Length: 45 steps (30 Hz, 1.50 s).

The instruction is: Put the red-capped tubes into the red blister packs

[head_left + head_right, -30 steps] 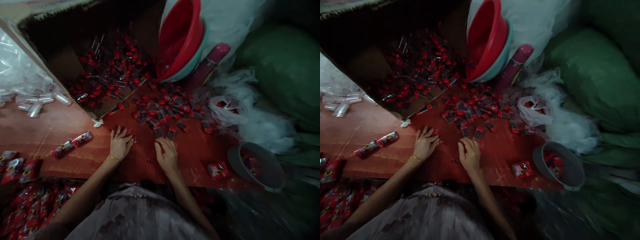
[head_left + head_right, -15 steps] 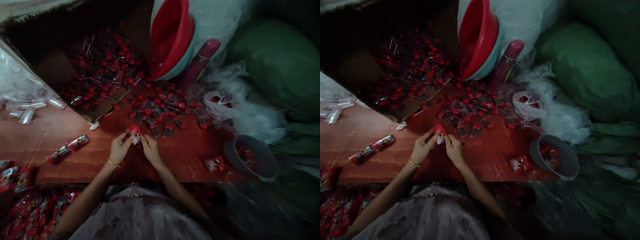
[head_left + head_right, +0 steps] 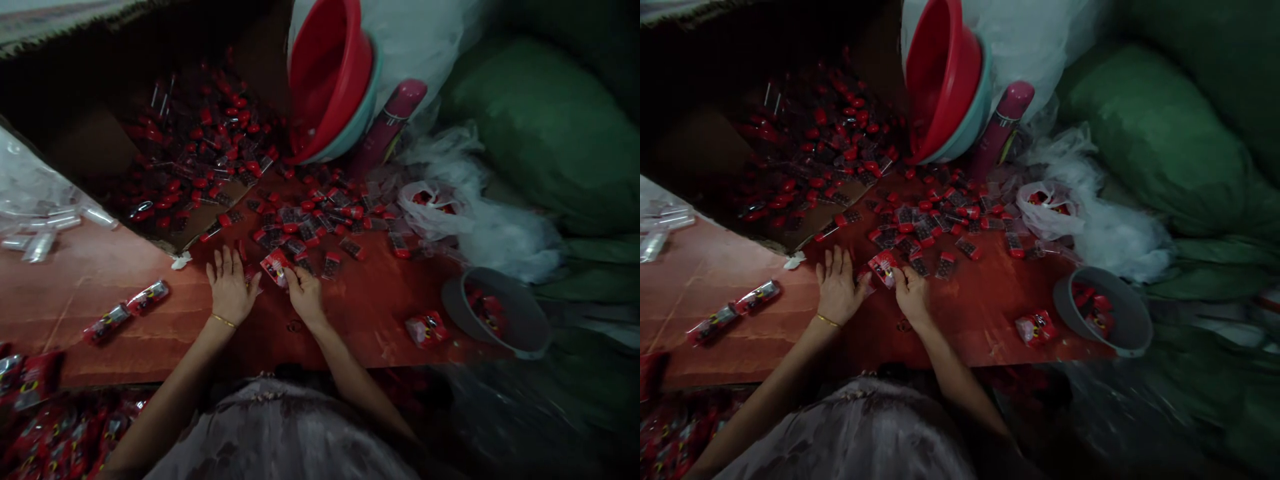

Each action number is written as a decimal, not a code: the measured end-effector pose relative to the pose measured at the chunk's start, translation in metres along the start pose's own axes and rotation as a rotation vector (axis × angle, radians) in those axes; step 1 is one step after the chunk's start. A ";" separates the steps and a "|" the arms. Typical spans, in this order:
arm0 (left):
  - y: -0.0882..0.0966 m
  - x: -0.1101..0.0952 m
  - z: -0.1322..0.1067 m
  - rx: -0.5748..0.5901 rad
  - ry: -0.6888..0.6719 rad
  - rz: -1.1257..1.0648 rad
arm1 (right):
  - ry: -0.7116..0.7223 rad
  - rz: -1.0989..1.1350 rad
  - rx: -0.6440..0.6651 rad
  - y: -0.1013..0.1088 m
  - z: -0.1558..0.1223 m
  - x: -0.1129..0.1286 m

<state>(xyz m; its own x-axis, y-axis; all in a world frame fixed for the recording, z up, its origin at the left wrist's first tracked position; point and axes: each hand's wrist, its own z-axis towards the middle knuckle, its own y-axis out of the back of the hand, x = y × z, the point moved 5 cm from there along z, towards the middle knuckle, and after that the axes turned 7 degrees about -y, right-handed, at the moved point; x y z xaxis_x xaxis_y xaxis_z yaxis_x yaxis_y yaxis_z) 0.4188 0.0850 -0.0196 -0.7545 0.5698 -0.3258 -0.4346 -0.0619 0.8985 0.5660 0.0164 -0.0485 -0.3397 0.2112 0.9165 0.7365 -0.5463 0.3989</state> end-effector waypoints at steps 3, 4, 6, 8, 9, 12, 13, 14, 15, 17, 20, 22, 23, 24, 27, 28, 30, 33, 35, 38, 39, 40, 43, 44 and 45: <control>0.002 -0.005 0.000 0.021 -0.048 -0.027 | 0.074 -0.100 -0.091 0.006 -0.005 0.009; 0.004 -0.007 -0.001 0.027 -0.070 -0.090 | 0.085 -0.119 -0.109 0.007 -0.006 0.011; 0.009 -0.011 -0.002 0.030 -0.081 -0.308 | 0.104 -0.130 -0.119 0.007 -0.009 0.014; 0.010 -0.013 -0.003 0.070 0.022 -0.615 | 0.129 -0.111 -0.098 0.006 -0.012 0.017; 0.007 -0.014 -0.004 0.112 0.112 -0.774 | 0.139 -0.100 -0.088 0.004 -0.014 0.018; -0.009 -0.020 -0.007 0.174 0.428 -1.182 | 0.158 -0.108 -0.056 0.001 -0.019 0.022; -0.013 -0.022 -0.008 0.151 0.509 -1.281 | 0.165 -0.126 -0.037 0.001 -0.020 0.023; -0.017 -0.022 -0.008 0.114 0.578 -1.355 | 0.176 -0.150 -0.019 0.003 -0.019 0.024; -0.020 -0.021 -0.008 0.076 0.631 -1.407 | 0.188 -0.187 -0.006 0.006 -0.018 0.025; -0.023 -0.018 -0.009 0.025 0.700 -1.452 | 0.194 -0.326 -0.032 0.017 -0.012 0.024; -0.023 -0.012 -0.010 -0.022 0.772 -1.479 | 0.096 -0.665 -0.175 0.038 0.003 0.015; -0.022 -0.011 -0.010 -0.047 0.814 -1.499 | 0.030 -0.841 -0.201 0.045 0.010 0.007; -0.021 -0.012 -0.010 -0.054 0.838 -1.507 | 0.022 -0.888 -0.185 0.045 0.011 0.004; -0.020 -0.013 -0.011 -0.057 0.861 -1.513 | 0.030 -0.913 -0.161 0.044 0.010 0.002; -0.019 -0.015 -0.013 -0.030 0.908 -1.503 | 0.062 -0.923 -0.103 0.043 -0.001 -0.001; -0.018 -0.016 -0.014 -0.014 0.910 -1.494 | 0.070 -0.923 -0.092 0.044 -0.006 -0.001; -0.018 -0.016 -0.016 0.012 0.899 -1.481 | 0.089 -0.922 -0.076 0.048 -0.016 -0.002; -0.019 -0.016 -0.018 0.035 0.877 -1.474 | 0.091 -0.902 -0.142 0.060 -0.023 -0.004; -0.021 -0.018 -0.019 0.052 0.868 -1.488 | 0.032 -0.893 -0.260 0.072 -0.020 -0.007; -0.023 -0.025 -0.019 0.083 0.873 -1.532 | -0.066 -0.919 -0.351 0.084 -0.004 -0.015; -0.023 -0.027 -0.018 0.096 0.879 -1.546 | -0.081 -0.933 -0.338 0.085 0.004 -0.018; -0.023 -0.029 -0.018 0.106 0.887 -1.560 | -0.089 -0.940 -0.313 0.085 0.011 -0.021; -0.021 -0.032 -0.018 0.132 0.930 -1.603 | -0.118 -0.886 -0.255 0.089 0.023 -0.028; -0.021 -0.032 -0.018 0.139 0.947 -1.614 | -0.136 -0.819 -0.237 0.092 0.022 -0.030; -0.020 -0.031 -0.019 0.146 0.961 -1.619 | -0.148 -0.716 -0.208 0.094 0.019 -0.031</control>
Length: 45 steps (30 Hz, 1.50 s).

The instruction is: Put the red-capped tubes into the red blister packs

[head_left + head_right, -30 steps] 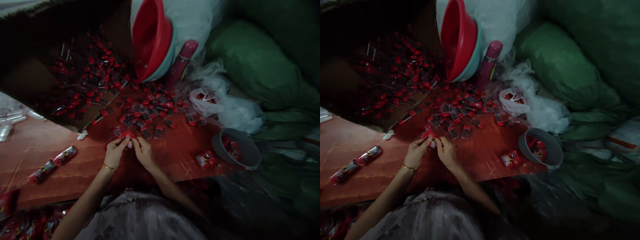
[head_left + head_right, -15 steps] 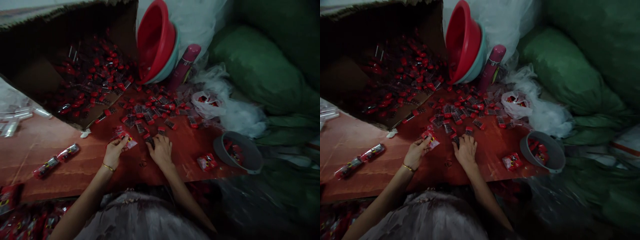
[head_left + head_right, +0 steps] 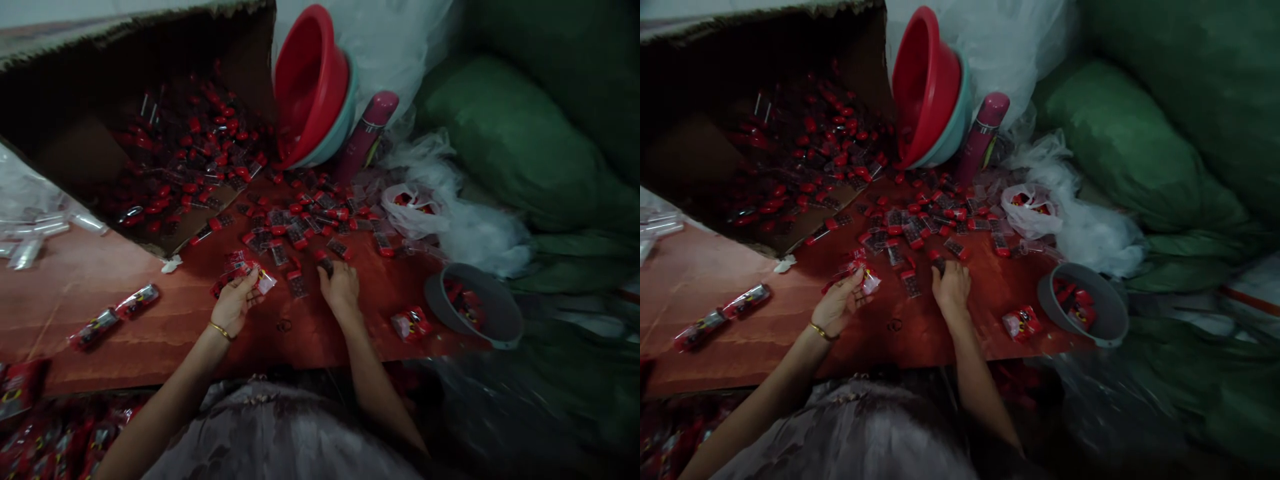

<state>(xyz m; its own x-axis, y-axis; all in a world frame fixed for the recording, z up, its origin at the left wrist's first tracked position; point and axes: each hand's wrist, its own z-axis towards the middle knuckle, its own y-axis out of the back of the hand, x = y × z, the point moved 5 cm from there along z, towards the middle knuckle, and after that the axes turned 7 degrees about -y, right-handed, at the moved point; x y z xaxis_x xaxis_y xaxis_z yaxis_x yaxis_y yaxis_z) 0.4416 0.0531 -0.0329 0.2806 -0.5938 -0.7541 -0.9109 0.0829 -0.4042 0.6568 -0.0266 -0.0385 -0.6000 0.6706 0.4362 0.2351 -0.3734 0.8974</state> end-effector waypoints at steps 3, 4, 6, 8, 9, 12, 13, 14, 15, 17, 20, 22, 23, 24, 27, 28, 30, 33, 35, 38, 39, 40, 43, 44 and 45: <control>0.001 -0.001 -0.001 0.009 0.019 0.004 | 0.049 0.428 0.226 0.010 -0.022 0.000; 0.001 -0.001 -0.001 0.015 0.017 0.009 | 0.085 0.552 0.336 0.013 -0.033 0.004; 0.000 -0.001 -0.001 0.029 0.001 0.023 | 0.139 0.712 0.554 0.020 -0.055 0.016; -0.004 -0.001 -0.002 0.047 -0.033 0.049 | 0.186 0.754 0.658 0.025 -0.072 0.029; -0.005 -0.002 -0.003 0.056 -0.055 0.066 | 0.206 0.749 0.666 0.027 -0.076 0.034; -0.008 -0.004 -0.006 0.079 -0.108 0.117 | 0.245 0.702 0.647 0.027 -0.080 0.046; -0.008 -0.005 -0.006 0.085 -0.123 0.137 | 0.253 0.694 0.651 0.025 -0.079 0.049; -0.007 -0.006 -0.006 0.093 -0.143 0.159 | 0.260 0.694 0.662 0.022 -0.079 0.051; -0.006 -0.007 -0.006 0.103 -0.166 0.186 | 0.264 0.701 0.675 0.020 -0.079 0.052; -0.005 -0.009 -0.006 0.129 -0.215 0.243 | 0.247 0.735 0.693 0.016 -0.079 0.053; -0.005 -0.009 -0.006 0.179 -0.236 0.252 | 0.186 0.795 0.707 0.010 -0.079 0.049; -0.008 -0.007 -0.008 0.212 -0.213 0.225 | 0.160 0.828 0.721 0.007 -0.079 0.047; -0.009 -0.005 -0.008 0.231 -0.199 0.218 | 0.151 0.847 0.735 0.004 -0.080 0.046; -0.011 -0.003 -0.009 0.246 -0.188 0.213 | 0.141 0.871 0.750 0.001 -0.081 0.047; -0.013 0.006 -0.011 0.237 -0.189 0.165 | 0.085 0.964 0.725 -0.009 -0.085 0.051; -0.013 0.008 -0.011 0.210 -0.198 0.127 | 0.060 0.991 0.673 -0.012 -0.086 0.053; -0.012 0.012 -0.012 0.135 -0.225 0.045 | 0.020 1.013 0.539 -0.017 -0.088 0.056; -0.010 0.017 -0.013 0.081 -0.240 -0.012 | 0.036 0.994 0.469 -0.023 -0.091 0.062; -0.011 0.018 -0.014 0.112 -0.229 0.005 | 0.076 0.994 0.534 -0.027 -0.092 0.067; -0.011 0.014 -0.013 0.180 -0.232 0.038 | 0.086 1.057 0.667 -0.029 -0.092 0.070; -0.011 0.011 -0.012 0.194 -0.242 0.044 | 0.078 1.086 0.706 -0.028 -0.092 0.070; -0.010 0.009 -0.012 0.205 -0.249 0.049 | 0.071 1.112 0.733 -0.027 -0.092 0.070; -0.009 0.005 -0.011 0.240 -0.242 0.047 | 0.070 1.132 0.701 -0.020 -0.091 0.069; -0.009 0.005 -0.012 0.261 -0.229 0.044 | 0.073 1.117 0.665 -0.018 -0.090 0.069; -0.010 0.007 -0.014 0.286 -0.212 0.042 | 0.078 1.097 0.634 -0.017 -0.090 0.070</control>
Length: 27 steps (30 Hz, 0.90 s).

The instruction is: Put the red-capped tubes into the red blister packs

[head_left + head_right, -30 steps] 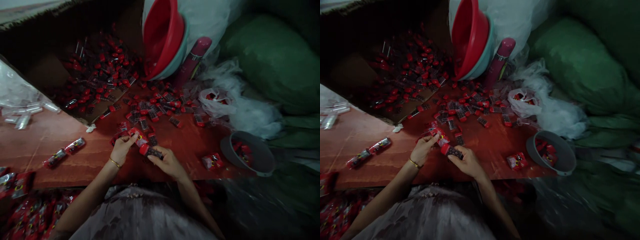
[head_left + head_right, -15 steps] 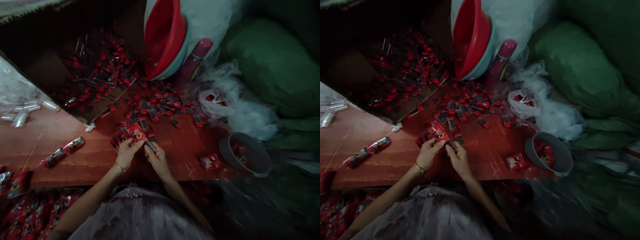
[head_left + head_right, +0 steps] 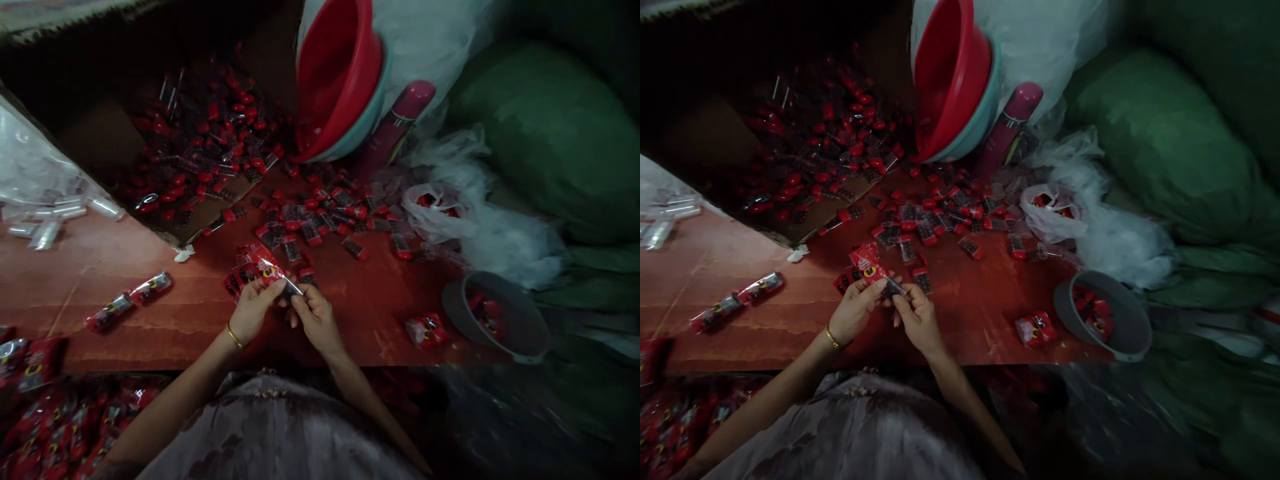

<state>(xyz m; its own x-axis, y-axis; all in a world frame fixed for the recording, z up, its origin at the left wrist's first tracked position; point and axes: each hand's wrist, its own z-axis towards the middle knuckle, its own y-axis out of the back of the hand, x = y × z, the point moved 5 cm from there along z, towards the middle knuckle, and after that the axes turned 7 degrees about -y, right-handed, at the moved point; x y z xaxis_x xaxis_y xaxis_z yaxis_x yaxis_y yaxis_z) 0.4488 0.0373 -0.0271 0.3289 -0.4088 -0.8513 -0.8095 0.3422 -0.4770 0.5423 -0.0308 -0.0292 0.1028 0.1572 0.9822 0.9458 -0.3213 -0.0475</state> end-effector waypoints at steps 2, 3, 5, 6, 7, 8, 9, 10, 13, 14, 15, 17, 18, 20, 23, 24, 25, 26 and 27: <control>-0.003 0.004 -0.004 0.053 0.047 -0.020 | 0.007 -0.034 -0.016 -0.003 0.002 0.000; -0.003 0.006 -0.006 0.074 0.075 -0.033 | 0.004 -0.039 -0.021 -0.005 0.003 -0.001; -0.001 0.010 -0.011 0.077 0.124 -0.080 | 0.015 -0.058 -0.057 -0.009 0.007 -0.004; 0.002 0.011 -0.013 0.064 0.144 -0.115 | 0.035 -0.087 -0.090 -0.011 0.010 -0.005; 0.006 0.013 -0.015 0.055 0.168 -0.152 | 0.070 -0.136 -0.130 -0.013 0.011 -0.004; 0.010 0.014 -0.018 0.052 0.194 -0.189 | 0.116 -0.205 -0.167 -0.015 0.013 -0.002; 0.015 0.014 -0.021 0.057 0.222 -0.223 | 0.171 -0.290 -0.190 -0.019 0.015 0.001; 0.019 0.014 -0.024 0.070 0.249 -0.246 | 0.230 -0.384 -0.199 -0.024 0.017 0.005; 0.039 0.012 -0.033 0.075 0.326 -0.238 | 0.420 -0.674 -0.182 -0.039 0.023 0.021; 0.048 0.009 -0.035 0.044 0.345 -0.221 | 0.480 -0.755 -0.168 -0.042 0.025 0.026; 0.059 0.005 -0.037 -0.009 0.363 -0.204 | 0.531 -0.822 -0.165 -0.042 0.028 0.030; 0.087 -0.008 -0.039 -0.186 0.350 -0.201 | 0.560 -0.928 -0.229 -0.032 0.036 0.034; 0.102 -0.016 -0.039 -0.301 0.312 -0.220 | 0.531 -0.978 -0.302 -0.021 0.040 0.033; 0.130 -0.036 -0.039 -0.519 0.171 -0.298 | 0.389 -1.088 -0.474 0.007 0.048 0.026; 0.146 -0.053 -0.038 -0.613 0.007 -0.355 | 0.189 -1.223 -0.514 0.039 0.056 0.006; 0.142 -0.052 -0.037 -0.577 0.013 -0.334 | 0.162 -1.239 -0.500 0.045 0.056 0.000; 0.134 -0.047 -0.036 -0.515 0.042 -0.295 | 0.156 -1.236 -0.491 0.050 0.056 -0.005; 0.122 -0.039 -0.035 -0.437 0.082 -0.237 | 0.165 -1.211 -0.497 0.053 0.055 -0.009; 0.107 -0.029 -0.033 -0.342 0.122 -0.158 | 0.182 -1.164 -0.520 0.055 0.054 -0.011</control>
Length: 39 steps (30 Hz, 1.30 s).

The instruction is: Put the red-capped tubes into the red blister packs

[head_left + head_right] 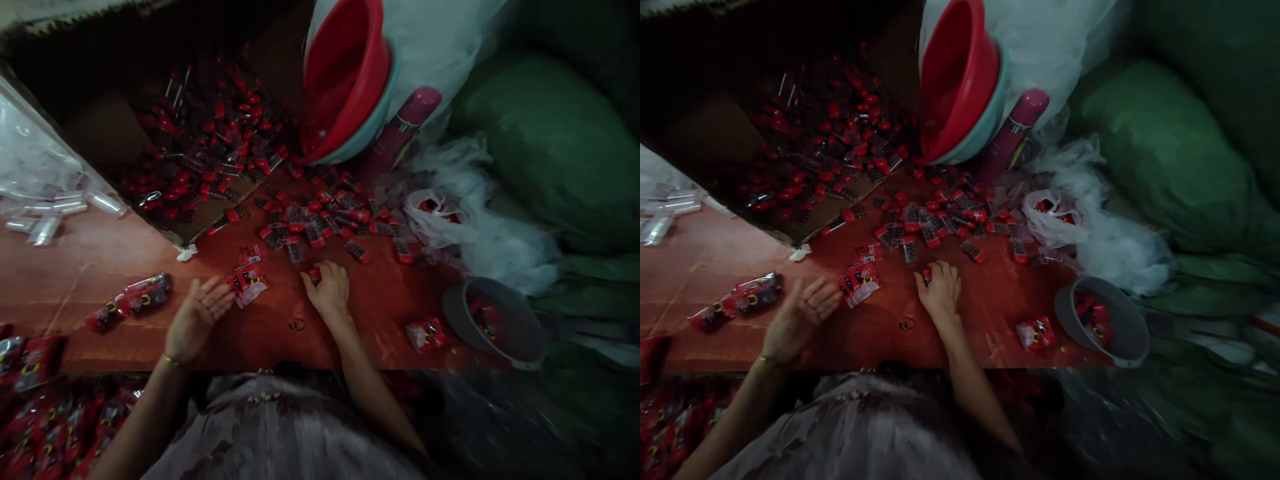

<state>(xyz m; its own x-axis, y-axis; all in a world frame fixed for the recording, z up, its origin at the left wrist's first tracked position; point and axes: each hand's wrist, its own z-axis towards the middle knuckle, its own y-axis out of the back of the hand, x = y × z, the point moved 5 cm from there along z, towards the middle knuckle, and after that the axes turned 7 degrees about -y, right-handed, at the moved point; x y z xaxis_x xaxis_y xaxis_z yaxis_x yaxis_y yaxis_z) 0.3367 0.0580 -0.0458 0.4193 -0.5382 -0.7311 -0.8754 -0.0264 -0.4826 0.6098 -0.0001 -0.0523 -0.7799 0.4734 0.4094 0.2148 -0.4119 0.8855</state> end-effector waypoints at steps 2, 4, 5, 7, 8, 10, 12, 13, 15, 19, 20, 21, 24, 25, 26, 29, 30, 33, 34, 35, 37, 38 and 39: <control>-0.030 0.026 -0.004 0.187 -0.038 0.221 | -0.046 0.147 -0.072 0.002 -0.003 -0.004; -0.059 0.051 -0.005 0.325 -0.158 0.503 | -0.117 0.352 -0.149 0.005 -0.006 -0.008; -0.072 0.061 -0.005 0.382 -0.251 0.623 | -0.150 0.455 -0.181 0.007 -0.008 -0.009; -0.097 0.076 -0.003 0.481 -0.435 0.850 | -0.190 0.626 -0.210 0.009 -0.013 -0.009; -0.107 0.081 -0.001 0.525 -0.521 0.944 | -0.204 0.693 -0.208 0.009 -0.016 -0.009; -0.122 0.087 0.003 0.613 -0.641 1.076 | -0.233 0.802 -0.174 0.008 -0.021 -0.010; -0.130 0.089 0.006 0.677 -0.694 1.119 | -0.270 0.876 -0.133 0.005 -0.025 -0.012; -0.133 0.089 0.008 0.704 -0.707 1.124 | -0.280 0.889 -0.122 0.004 -0.027 -0.013; -0.136 0.089 0.010 0.720 -0.747 1.164 | -0.267 0.872 -0.132 0.005 -0.030 -0.014; -0.138 0.084 0.017 0.572 -0.888 1.389 | -0.072 0.764 -0.138 0.018 -0.033 -0.005; -0.139 0.083 0.018 0.553 -0.923 1.420 | 0.006 0.731 -0.106 0.023 -0.033 -0.001; -0.140 0.083 0.019 0.565 -0.955 1.433 | 0.072 0.694 -0.067 0.028 -0.032 0.003; -0.143 0.085 0.017 0.645 -1.026 1.445 | 0.105 0.546 0.067 0.040 -0.021 0.010; -0.143 0.085 0.016 0.656 -1.043 1.454 | 0.071 0.471 0.128 0.042 -0.014 0.011; -0.144 0.085 0.014 0.661 -1.062 1.466 | 0.034 0.384 0.198 0.042 -0.008 0.013; -0.146 0.089 0.011 0.665 -1.114 1.523 | 0.003 0.111 0.399 0.040 0.007 0.025; -0.146 0.090 0.010 0.667 -1.127 1.544 | 0.015 0.034 0.444 0.038 0.010 0.030; -0.144 0.097 0.011 0.664 -1.149 1.577 | 0.060 -0.098 0.500 0.032 0.012 0.042; -0.143 0.099 0.012 0.667 -1.153 1.575 | 0.069 -0.108 0.501 0.030 0.010 0.043; -0.142 0.101 0.012 0.674 -1.152 1.572 | 0.079 -0.106 0.496 0.028 0.007 0.044; -0.140 0.105 0.014 0.698 -1.134 1.566 | 0.105 -0.089 0.455 0.022 0.000 0.040; -0.140 0.106 0.015 0.714 -1.121 1.561 | 0.120 -0.076 0.415 0.020 -0.003 0.038; -0.139 0.107 0.016 0.731 -1.106 1.553 | 0.133 -0.058 0.364 0.017 -0.006 0.035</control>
<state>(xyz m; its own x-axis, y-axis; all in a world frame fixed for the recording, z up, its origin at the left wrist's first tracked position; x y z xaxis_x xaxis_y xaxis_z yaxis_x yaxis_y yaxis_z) 0.5075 0.0172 -0.0645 -0.2474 0.8734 -0.4194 -0.4461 0.2816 0.8495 0.5828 0.0047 -0.0242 -0.8610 0.3730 0.3457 0.3441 -0.0733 0.9361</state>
